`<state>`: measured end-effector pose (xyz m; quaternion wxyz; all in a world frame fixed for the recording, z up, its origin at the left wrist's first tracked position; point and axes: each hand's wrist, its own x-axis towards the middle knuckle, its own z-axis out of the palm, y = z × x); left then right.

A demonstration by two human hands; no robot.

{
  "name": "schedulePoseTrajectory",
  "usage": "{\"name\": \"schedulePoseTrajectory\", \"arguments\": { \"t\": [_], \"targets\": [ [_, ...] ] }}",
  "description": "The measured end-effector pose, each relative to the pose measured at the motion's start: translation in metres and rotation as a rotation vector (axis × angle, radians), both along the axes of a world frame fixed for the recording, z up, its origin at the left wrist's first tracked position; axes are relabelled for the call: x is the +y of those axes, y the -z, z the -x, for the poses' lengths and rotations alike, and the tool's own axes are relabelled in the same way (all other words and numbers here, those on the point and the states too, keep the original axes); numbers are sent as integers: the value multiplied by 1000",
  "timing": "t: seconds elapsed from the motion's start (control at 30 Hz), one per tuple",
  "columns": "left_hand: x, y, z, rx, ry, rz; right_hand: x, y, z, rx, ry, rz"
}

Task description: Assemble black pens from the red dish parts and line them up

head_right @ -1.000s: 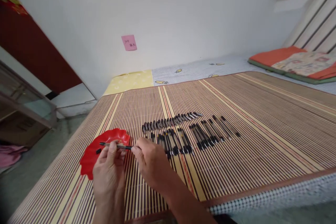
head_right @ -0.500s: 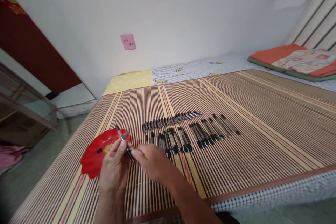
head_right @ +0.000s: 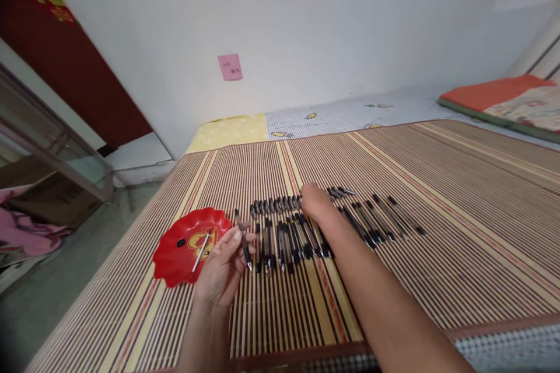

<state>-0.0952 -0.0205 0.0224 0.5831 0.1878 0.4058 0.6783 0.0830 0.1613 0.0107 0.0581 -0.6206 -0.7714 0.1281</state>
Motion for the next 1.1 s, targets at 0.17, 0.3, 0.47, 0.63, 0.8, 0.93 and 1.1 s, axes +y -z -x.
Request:
{"name": "schedulePoseTrajectory", "arguments": {
  "t": [0.17, 0.3, 0.47, 0.63, 0.8, 0.93, 1.1],
  "targets": [
    [1, 4, 4, 20, -30, 7, 3, -1, 2, -82, -26, 66],
    [2, 6, 5, 40, -53, 0, 6, -1, 5, -97, -26, 77],
    [1, 6, 4, 40, -68, 19, 11, 2, 8, -85, -18, 88],
    [1, 11, 4, 35, -78, 14, 15, 7, 10, -40, -10, 82],
    [2, 11, 4, 15, -94, 13, 23, 15, 14, 64, 51, 72],
    [2, 9, 4, -13, -104, 48, 31, 18, 16, 222, 109, 44],
    [4, 12, 5, -43, -110, 42, 25, 6, 5, 513, 173, -81]
  ]
}}
